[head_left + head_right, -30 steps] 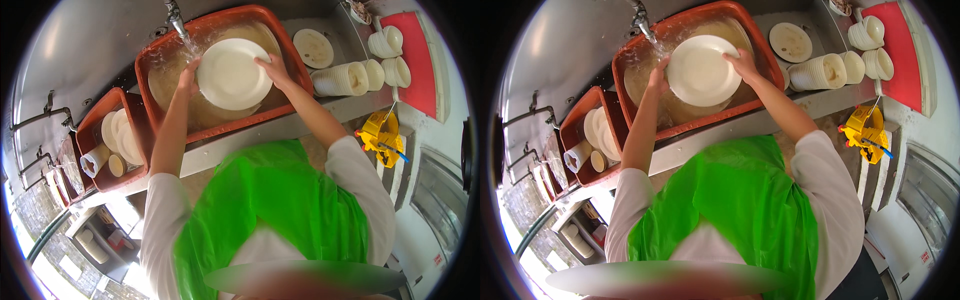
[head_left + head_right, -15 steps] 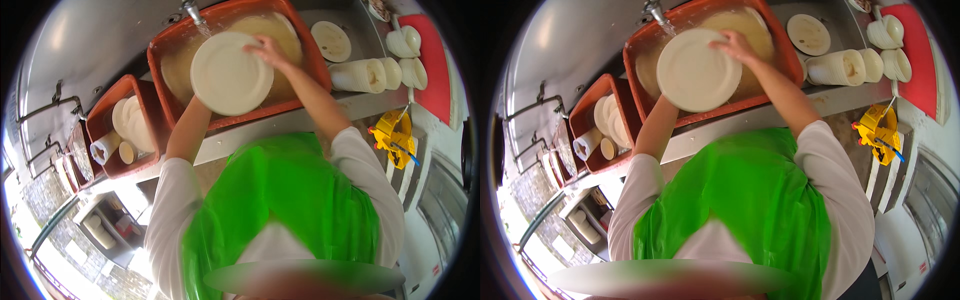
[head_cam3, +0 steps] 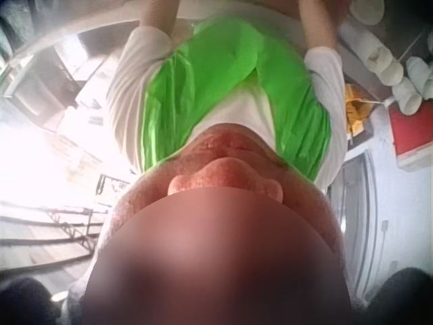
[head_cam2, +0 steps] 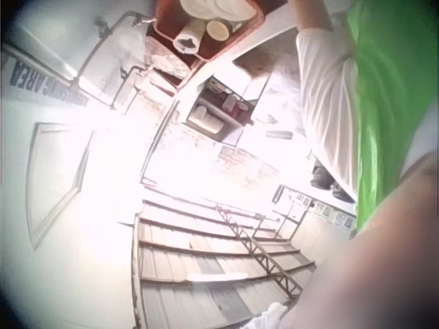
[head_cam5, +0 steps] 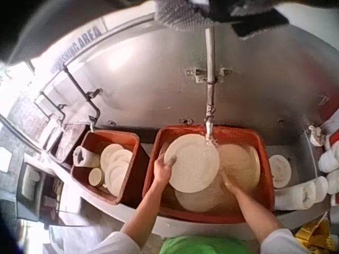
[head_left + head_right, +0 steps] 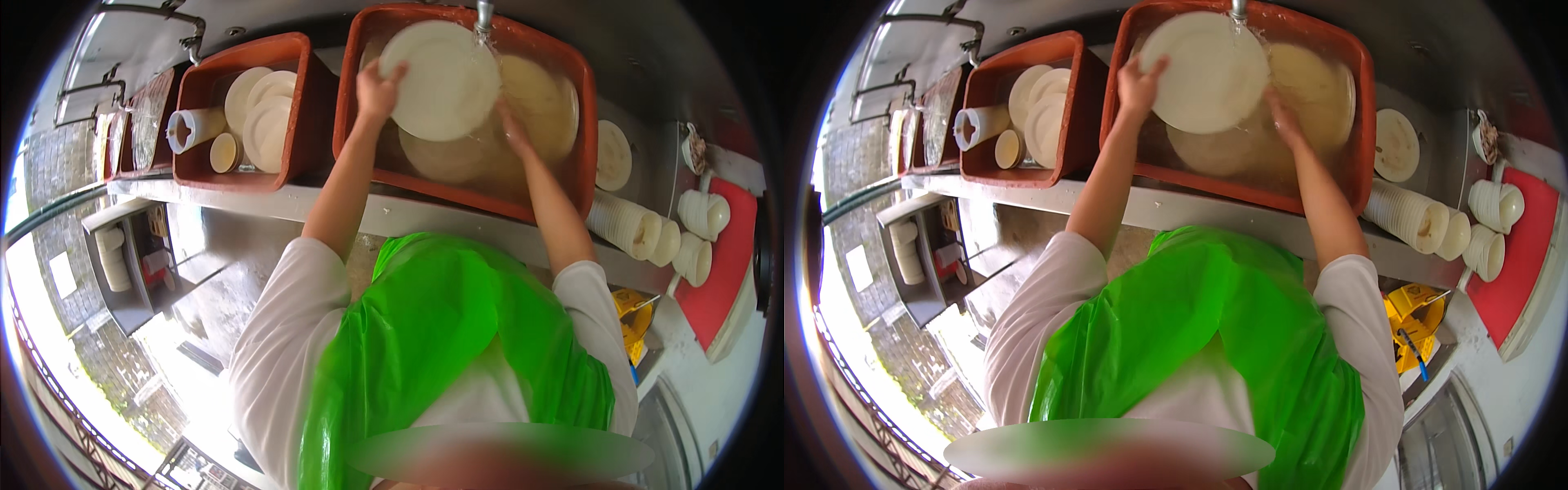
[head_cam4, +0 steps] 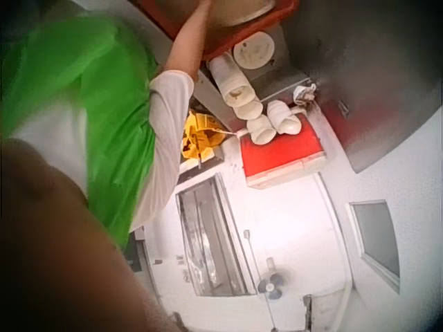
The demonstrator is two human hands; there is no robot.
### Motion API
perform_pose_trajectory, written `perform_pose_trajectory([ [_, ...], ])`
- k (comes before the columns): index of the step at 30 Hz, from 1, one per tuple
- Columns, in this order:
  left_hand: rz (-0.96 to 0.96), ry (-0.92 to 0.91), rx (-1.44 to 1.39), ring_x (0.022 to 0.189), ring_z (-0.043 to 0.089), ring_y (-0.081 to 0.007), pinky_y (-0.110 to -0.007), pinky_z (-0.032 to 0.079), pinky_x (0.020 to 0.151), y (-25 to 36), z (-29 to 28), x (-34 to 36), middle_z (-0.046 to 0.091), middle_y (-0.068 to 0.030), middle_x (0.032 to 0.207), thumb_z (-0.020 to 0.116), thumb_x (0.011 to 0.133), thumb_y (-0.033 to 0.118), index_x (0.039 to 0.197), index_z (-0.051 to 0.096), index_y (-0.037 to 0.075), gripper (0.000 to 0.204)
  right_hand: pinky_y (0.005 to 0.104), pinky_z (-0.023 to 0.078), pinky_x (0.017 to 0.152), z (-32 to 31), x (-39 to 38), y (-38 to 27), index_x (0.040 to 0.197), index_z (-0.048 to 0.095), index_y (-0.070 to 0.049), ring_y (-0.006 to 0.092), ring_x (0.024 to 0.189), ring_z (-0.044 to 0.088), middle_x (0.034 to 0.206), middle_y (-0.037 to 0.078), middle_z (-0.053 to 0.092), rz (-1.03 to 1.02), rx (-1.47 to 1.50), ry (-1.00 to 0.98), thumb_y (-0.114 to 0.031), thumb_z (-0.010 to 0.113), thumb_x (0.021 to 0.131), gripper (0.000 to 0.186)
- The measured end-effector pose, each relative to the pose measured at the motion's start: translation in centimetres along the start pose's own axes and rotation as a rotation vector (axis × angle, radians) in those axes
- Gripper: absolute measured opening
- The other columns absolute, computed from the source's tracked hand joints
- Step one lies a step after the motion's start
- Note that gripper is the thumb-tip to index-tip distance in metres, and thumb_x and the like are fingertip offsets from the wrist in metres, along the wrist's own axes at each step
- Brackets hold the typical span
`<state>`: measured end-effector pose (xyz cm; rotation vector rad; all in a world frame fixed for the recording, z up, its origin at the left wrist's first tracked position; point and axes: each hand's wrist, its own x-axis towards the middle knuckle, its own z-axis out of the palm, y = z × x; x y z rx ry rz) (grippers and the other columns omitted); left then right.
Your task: The person washes white plates and bowls in a three-basin sink using a yellow sponge and running water. They scrub each item, rinse it, and place it into a red tray. The person repeats this process for multiple items throughout the clip.
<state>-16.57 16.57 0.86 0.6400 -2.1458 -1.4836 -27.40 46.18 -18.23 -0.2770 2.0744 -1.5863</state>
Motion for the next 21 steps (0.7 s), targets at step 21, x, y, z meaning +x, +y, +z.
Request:
perform_pose_trajectory([
  [21,0.664,-0.549,0.224,0.145,0.035,-0.0388,-0.051,0.023,0.12,1.0,13.6,-4.0,0.041,-0.0144,0.156,0.046,0.096,0.015,0.152,0.039,0.005,0.057,0.0586,0.062,0.078,-2.3,-10.7,-14.6,0.119,0.054,0.006,0.0343,0.096,0.068,0.109,0.019,0.062,0.297,0.812,-0.385,-0.003,0.049,0.079,0.041],
])
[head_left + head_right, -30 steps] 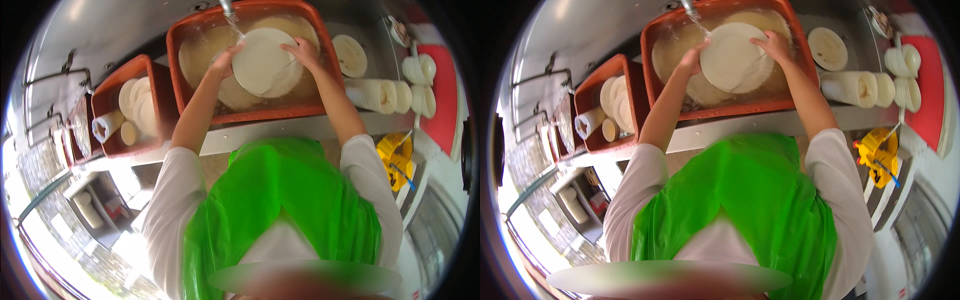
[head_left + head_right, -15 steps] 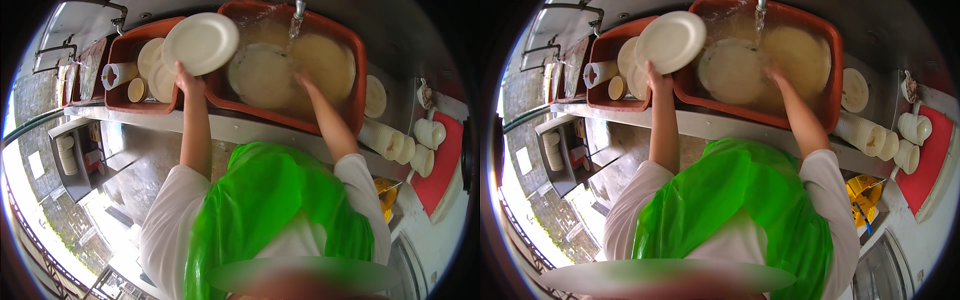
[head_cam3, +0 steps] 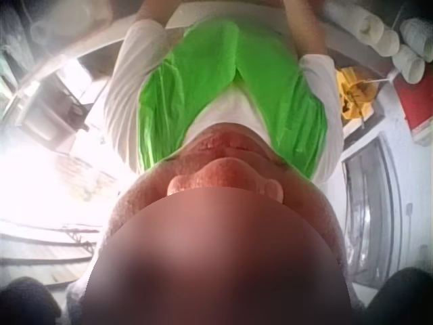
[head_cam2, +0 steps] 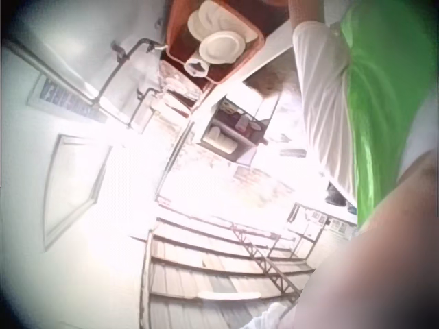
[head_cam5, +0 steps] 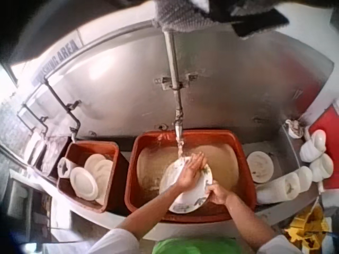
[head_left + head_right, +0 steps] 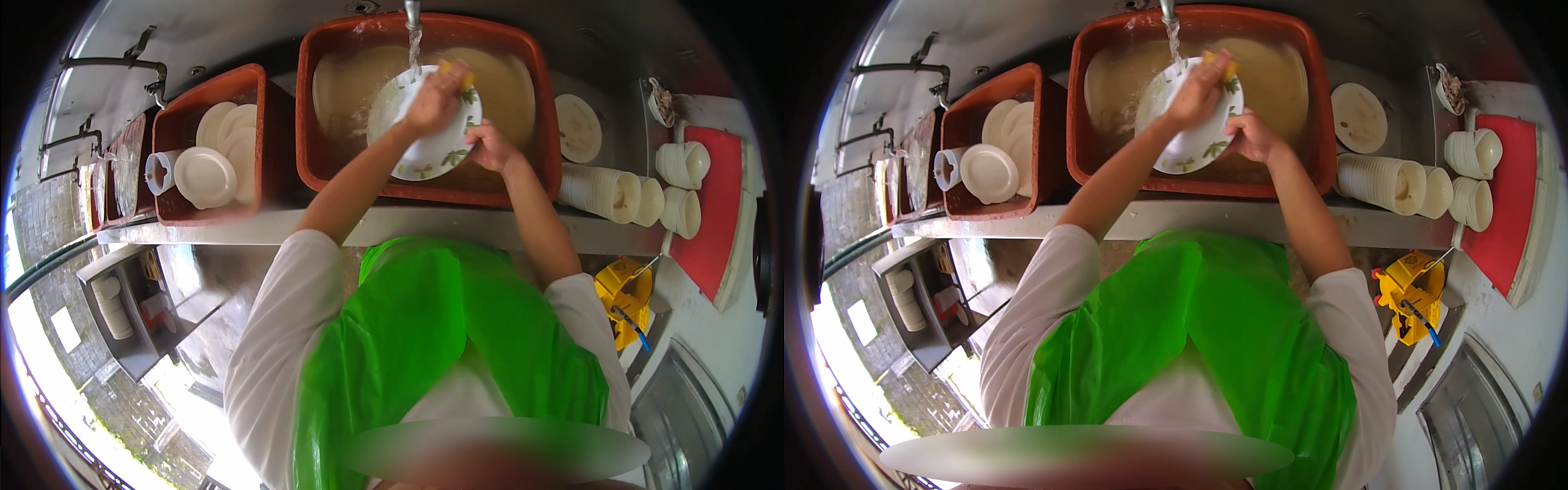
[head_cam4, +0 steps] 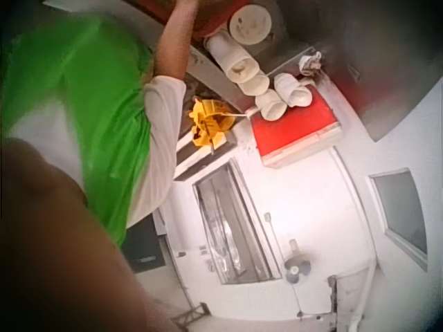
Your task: The person washes white plates and bowls in a three-basin sink using a yellow sponge and running water. They scrub each item, rinse it, and place it into a red tray. The person repeats this process for multiple items throughout the clip.
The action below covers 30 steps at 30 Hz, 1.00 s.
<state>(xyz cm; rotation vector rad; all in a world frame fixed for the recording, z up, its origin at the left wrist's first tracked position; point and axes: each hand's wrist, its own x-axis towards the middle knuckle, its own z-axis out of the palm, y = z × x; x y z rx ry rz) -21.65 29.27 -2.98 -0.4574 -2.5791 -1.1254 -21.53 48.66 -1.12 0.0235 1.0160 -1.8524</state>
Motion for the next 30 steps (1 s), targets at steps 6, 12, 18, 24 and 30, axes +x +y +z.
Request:
perform_pose_trajectory([
  [6,-0.148,-0.345,0.035,0.155,0.008,-0.0334,-0.056,0.008,0.123,-4.3,2.3,-2.7,0.017,-0.0073,0.167,0.025,0.106,0.047,0.16,0.022,0.014,0.064,0.0512,0.065,0.075,-2.5,-3.7,-5.0,0.124,0.054,0.008,0.0332,0.097,0.068,0.116,0.021,0.064,-0.299,0.11,0.148,-0.001,0.048,0.078,0.047],
  [12,-0.072,0.182,0.126,0.147,0.026,-0.0445,-0.056,0.021,0.119,-1.7,4.1,1.8,0.031,-0.0196,0.159,0.035,0.106,0.044,0.155,0.032,0.009,0.06,0.0559,0.063,0.07,-1.7,0.6,1.2,0.105,0.059,0.003,0.0243,0.082,0.063,0.088,0.009,0.058,0.064,0.011,0.125,-0.001,0.056,0.083,0.022],
  [18,-1.03,-0.154,-0.552,0.122,0.059,-0.0333,-0.047,0.044,0.105,-5.2,-3.7,1.9,0.06,-0.02,0.134,0.046,0.1,0.06,0.135,0.055,-0.005,0.074,0.0358,0.052,0.086,-6.6,0.6,-3.2,0.119,0.06,0.006,0.0255,0.103,0.065,0.114,0.018,0.067,-0.09,-0.442,0.504,-0.018,0.072,0.086,0.042],
  [24,-0.929,0.017,-1.747,0.123,0.059,-0.0274,-0.046,0.051,0.101,4.6,-4.5,-1.2,0.059,-0.0141,0.136,0.04,0.105,0.051,0.143,0.048,0.003,0.061,0.0384,0.047,0.097,-9.3,3.0,-7.3,0.125,0.057,0.008,0.0262,0.108,0.064,0.118,0.017,0.066,-0.616,-0.534,0.485,-0.034,0.082,0.081,0.066],
  [30,-0.865,-0.052,-1.851,0.122,0.059,-0.0305,-0.047,0.054,0.099,0.2,-3.2,-2.0,0.057,-0.017,0.138,0.05,0.1,0.052,0.145,0.045,0.003,0.067,0.0398,0.038,0.111,-4.9,6.8,-3.9,0.142,0.048,0.006,0.0315,0.136,0.047,0.143,0.022,0.053,-0.473,-0.926,0.431,-0.043,0.083,0.078,0.087],
])
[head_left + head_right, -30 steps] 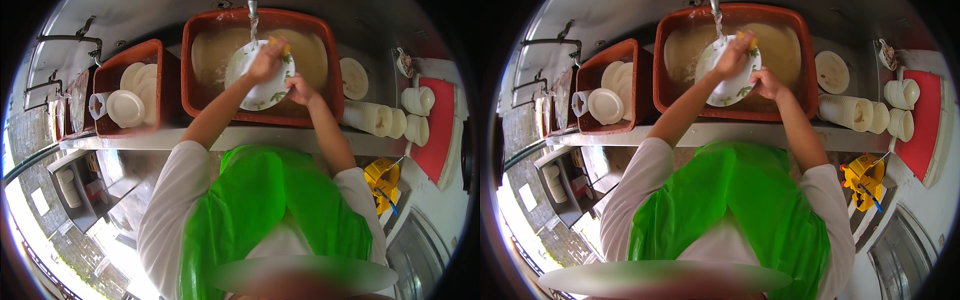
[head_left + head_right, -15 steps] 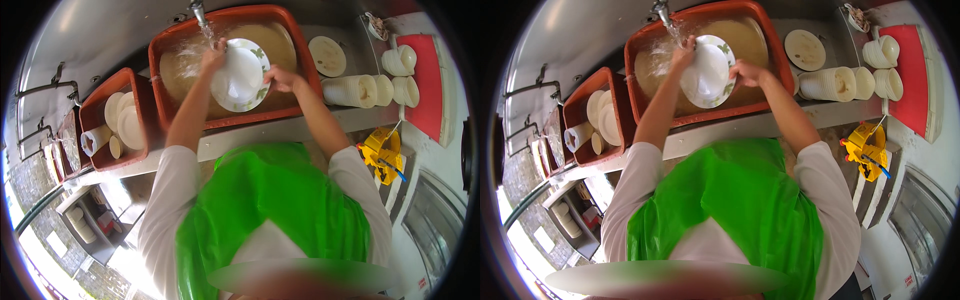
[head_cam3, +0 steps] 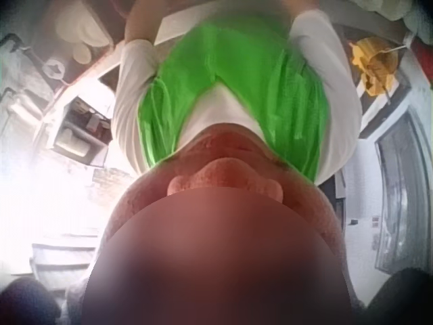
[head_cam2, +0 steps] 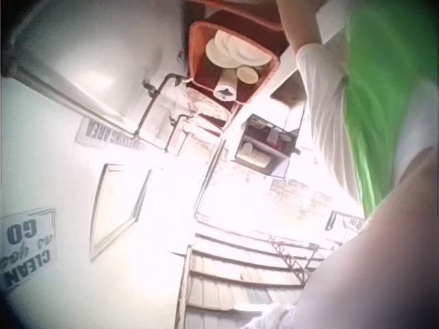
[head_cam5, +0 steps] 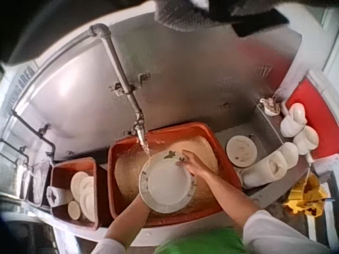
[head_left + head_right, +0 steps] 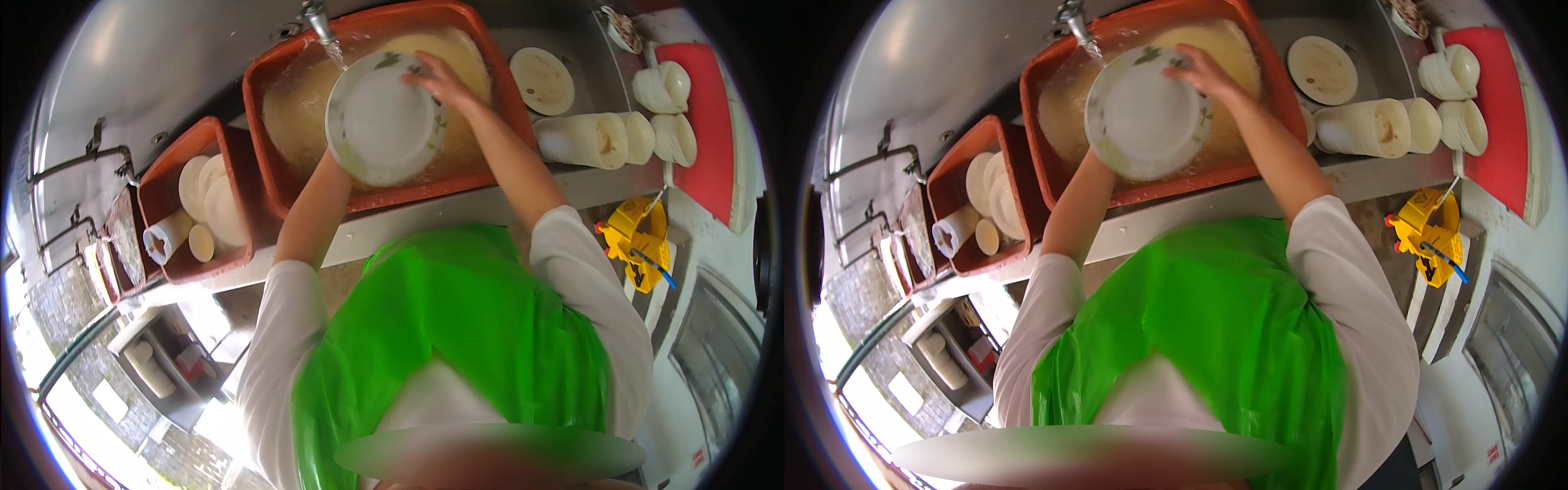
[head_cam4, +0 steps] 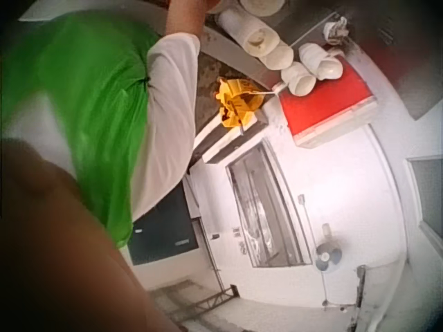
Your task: The person washes white plates and bowls in a three-basin sink using a yellow sponge and running water. They scrub each item, rinse it, and place it into a red tray. The person repeats this process for multiple items throughout the clip.
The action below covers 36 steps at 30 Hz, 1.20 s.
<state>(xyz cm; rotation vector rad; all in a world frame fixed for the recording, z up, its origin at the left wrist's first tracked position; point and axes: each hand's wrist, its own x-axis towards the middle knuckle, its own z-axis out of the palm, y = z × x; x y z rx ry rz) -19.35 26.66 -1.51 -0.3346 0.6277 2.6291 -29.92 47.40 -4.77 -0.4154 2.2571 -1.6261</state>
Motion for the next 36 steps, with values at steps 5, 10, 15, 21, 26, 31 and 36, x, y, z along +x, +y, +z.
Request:
perform_pose_trajectory([
  [5,-0.108,0.39,0.811,0.112,0.064,-0.029,-0.043,0.055,0.093,5.0,-0.2,1.5,0.06,-0.0206,0.131,0.071,0.091,0.036,0.139,0.049,-0.003,0.066,0.041,0.039,0.111,-1.5,4.7,8.6,0.137,0.053,0.007,0.0345,0.135,0.048,0.146,0.023,0.051,0.096,0.046,-0.036,-0.05,0.081,0.079,0.086],
  [10,0.379,0.611,1.41,0.095,0.068,-0.0238,-0.037,0.053,0.086,5.8,-4.0,-2.3,0.073,-0.0143,0.106,0.078,0.085,0.025,0.117,0.068,-0.004,0.044,0.0402,0.038,0.112,0.8,7.8,9.3,0.132,0.062,-0.004,0.0367,0.131,0.049,0.144,0.02,0.051,0.048,-0.376,-0.219,-0.05,0.072,0.086,0.065],
  [15,0.72,1.027,1.081,0.088,0.064,-0.0143,-0.031,0.05,0.081,10.0,-2.2,-12.7,0.073,-0.0061,0.098,0.075,0.089,0.019,0.108,0.071,0.0,0.027,0.0401,0.034,0.115,2.3,10.8,11.4,0.135,0.06,-0.013,0.0327,0.135,0.045,0.146,0.017,0.049,-0.46,-1.067,-0.242,-0.049,0.057,0.095,0.053],
  [21,1.056,1.03,0.141,0.116,0.061,-0.0331,-0.05,0.056,0.095,11.0,-11.1,-25.3,0.058,-0.0173,0.131,0.061,0.097,0.015,0.141,0.044,0.0,0.05,0.039,0.033,0.117,5.5,13.3,9.6,0.14,0.053,-0.012,0.0318,0.137,0.043,0.15,0.013,0.046,-0.342,-0.99,-0.687,-0.035,0.045,0.102,0.045],
  [26,0.962,1.046,-0.22,0.084,0.064,-0.028,-0.039,0.053,0.071,7.2,-14.1,-26.5,0.066,-0.0145,0.104,0.046,0.102,0.029,0.124,0.053,0.005,0.033,0.038,0.036,0.114,5.8,12.6,4.4,0.143,0.05,-0.013,0.031,0.137,0.044,0.151,0.013,0.046,0.103,-0.627,-0.732,-0.03,0.038,0.105,0.044],
  [31,1.005,1.153,0.569,0.077,0.065,-0.0156,-0.027,0.054,0.063,5.2,-5.4,-19.5,0.067,-0.0099,0.108,0.055,0.1,0.017,0.121,0.055,0.003,0.025,0.0433,0.048,0.1,2.5,14.8,9.0,0.14,0.051,-0.014,0.034,0.123,0.059,0.134,0.014,0.062,-0.556,-0.925,-0.343,-0.036,0.049,0.101,0.044],
  [36,1.002,0.976,1.012,0.077,0.062,-0.0112,-0.025,0.053,0.069,5.3,-2.3,-15.5,0.066,-0.0066,0.1,0.056,0.098,0.007,0.126,0.057,-0.001,0.03,0.0452,0.053,0.089,-2.3,14.3,0.6,0.127,0.055,-0.003,0.0333,0.101,0.069,0.112,0.018,0.07,-0.194,-0.597,-0.167,-0.024,0.07,0.089,0.046],
])
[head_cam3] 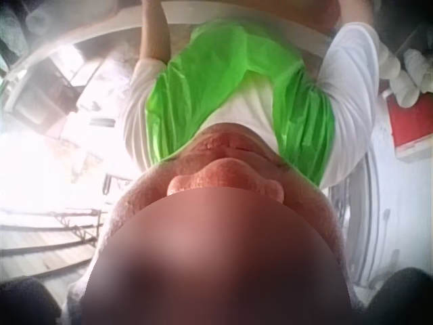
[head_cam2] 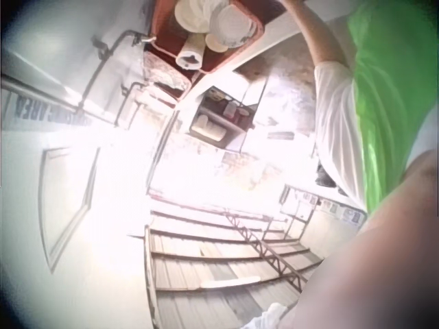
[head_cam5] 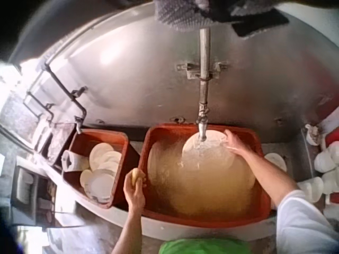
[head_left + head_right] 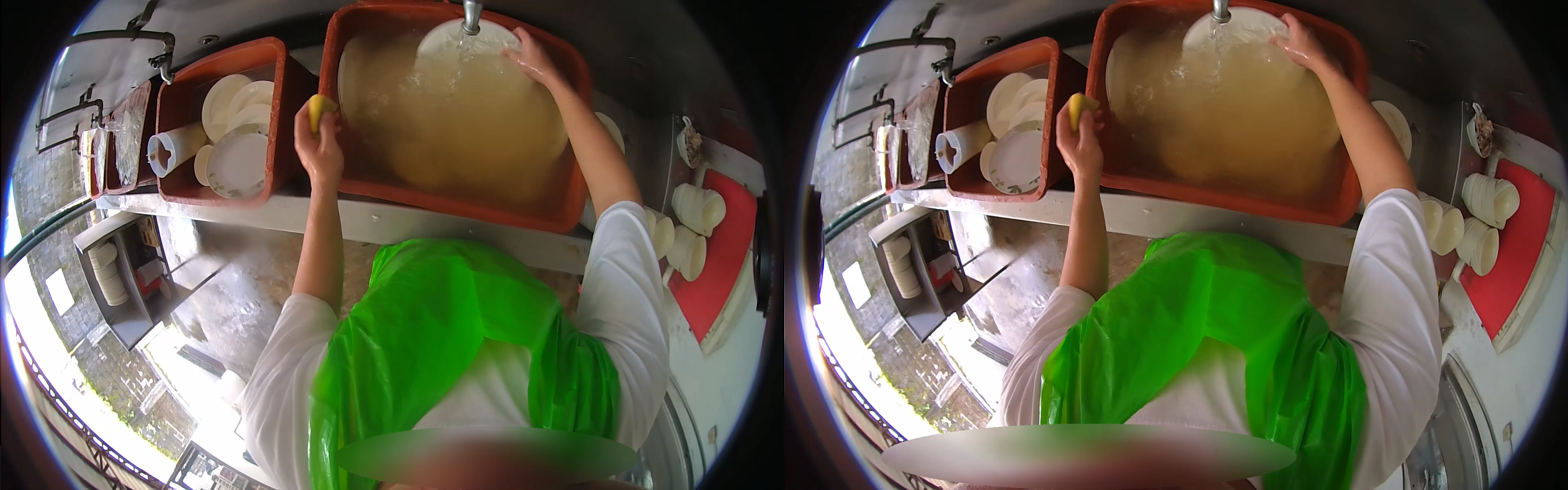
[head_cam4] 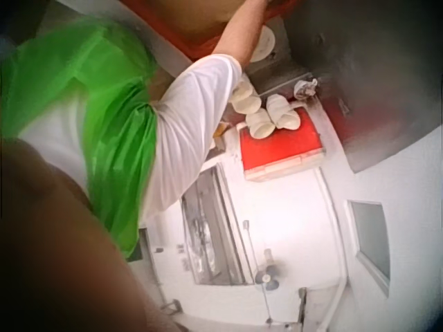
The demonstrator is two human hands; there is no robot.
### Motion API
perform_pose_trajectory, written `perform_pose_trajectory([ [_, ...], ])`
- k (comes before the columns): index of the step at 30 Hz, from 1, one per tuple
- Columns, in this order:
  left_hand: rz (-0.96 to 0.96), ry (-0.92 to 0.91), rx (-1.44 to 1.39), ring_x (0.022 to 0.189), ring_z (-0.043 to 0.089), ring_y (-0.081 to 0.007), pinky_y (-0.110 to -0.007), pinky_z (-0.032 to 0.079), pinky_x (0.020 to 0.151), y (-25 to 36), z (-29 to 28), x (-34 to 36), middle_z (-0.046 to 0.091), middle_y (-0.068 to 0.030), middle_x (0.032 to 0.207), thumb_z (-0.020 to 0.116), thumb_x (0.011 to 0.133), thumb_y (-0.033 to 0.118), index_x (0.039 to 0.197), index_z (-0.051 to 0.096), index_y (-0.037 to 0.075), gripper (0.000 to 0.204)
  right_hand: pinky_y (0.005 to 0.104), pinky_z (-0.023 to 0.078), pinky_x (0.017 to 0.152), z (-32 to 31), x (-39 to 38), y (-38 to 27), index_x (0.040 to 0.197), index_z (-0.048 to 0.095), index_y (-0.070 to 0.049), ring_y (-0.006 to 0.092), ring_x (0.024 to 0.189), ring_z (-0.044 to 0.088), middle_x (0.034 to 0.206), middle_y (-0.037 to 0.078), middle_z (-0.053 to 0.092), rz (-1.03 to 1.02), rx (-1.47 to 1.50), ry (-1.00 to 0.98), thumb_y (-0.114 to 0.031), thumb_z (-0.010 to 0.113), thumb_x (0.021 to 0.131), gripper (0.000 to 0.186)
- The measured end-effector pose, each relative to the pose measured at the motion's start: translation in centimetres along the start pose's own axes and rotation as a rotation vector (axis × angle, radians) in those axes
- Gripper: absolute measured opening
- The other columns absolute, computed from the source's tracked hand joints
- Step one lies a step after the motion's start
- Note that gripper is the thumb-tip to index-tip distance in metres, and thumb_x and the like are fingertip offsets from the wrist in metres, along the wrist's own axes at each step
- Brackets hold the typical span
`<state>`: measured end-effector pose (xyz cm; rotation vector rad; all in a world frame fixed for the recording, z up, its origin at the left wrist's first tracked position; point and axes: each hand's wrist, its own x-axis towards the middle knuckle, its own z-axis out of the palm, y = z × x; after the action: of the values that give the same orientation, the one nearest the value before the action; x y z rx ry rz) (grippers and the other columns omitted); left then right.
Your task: The person washes white plates and bowls in a three-basin sink using a yellow sponge and running water. They scrub each item, rinse it, and place it into a red tray. The person repeats this process for multiple items throughout the clip.
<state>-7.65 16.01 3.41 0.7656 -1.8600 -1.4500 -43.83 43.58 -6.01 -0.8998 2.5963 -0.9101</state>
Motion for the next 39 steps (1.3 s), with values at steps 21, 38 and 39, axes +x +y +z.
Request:
perform_pose_trajectory([
  [21,0.541,-1.14,0.183,0.147,0.032,-0.0317,-0.041,0.026,0.121,-1.1,20.7,-6.3,0.037,-0.0144,0.158,0.048,0.105,0.028,0.147,0.046,0.008,0.047,0.0457,0.049,0.104,1.8,-19.4,-2.4,0.132,0.05,0.007,0.03,0.119,0.059,0.126,0.018,0.061,0.479,1.819,-0.061,0.001,0.049,0.072,0.06],
  [38,0.231,-0.701,0.478,0.128,0.052,-0.0288,-0.041,0.043,0.104,-6.7,18.8,1.9,0.047,-0.0203,0.148,0.05,0.104,0.038,0.151,0.036,-0.003,0.063,0.0461,0.055,0.092,-1.5,-21.4,-7.1,0.128,0.054,0.011,0.0295,0.11,0.064,0.122,0.02,0.064,0.486,1.52,-0.371,-0.001,0.059,0.08,0.05],
  [39,-0.185,-0.681,0.273,0.121,0.056,-0.0224,-0.035,0.049,0.097,-5.1,18.0,3.8,0.054,-0.0163,0.142,0.052,0.103,0.043,0.148,0.039,-0.005,0.067,0.0444,0.054,0.093,-1.2,-21.6,-6.4,0.128,0.055,0.01,0.0282,0.111,0.064,0.121,0.019,0.065,0.5,1.48,-0.494,0.0,0.061,0.08,0.05],
])
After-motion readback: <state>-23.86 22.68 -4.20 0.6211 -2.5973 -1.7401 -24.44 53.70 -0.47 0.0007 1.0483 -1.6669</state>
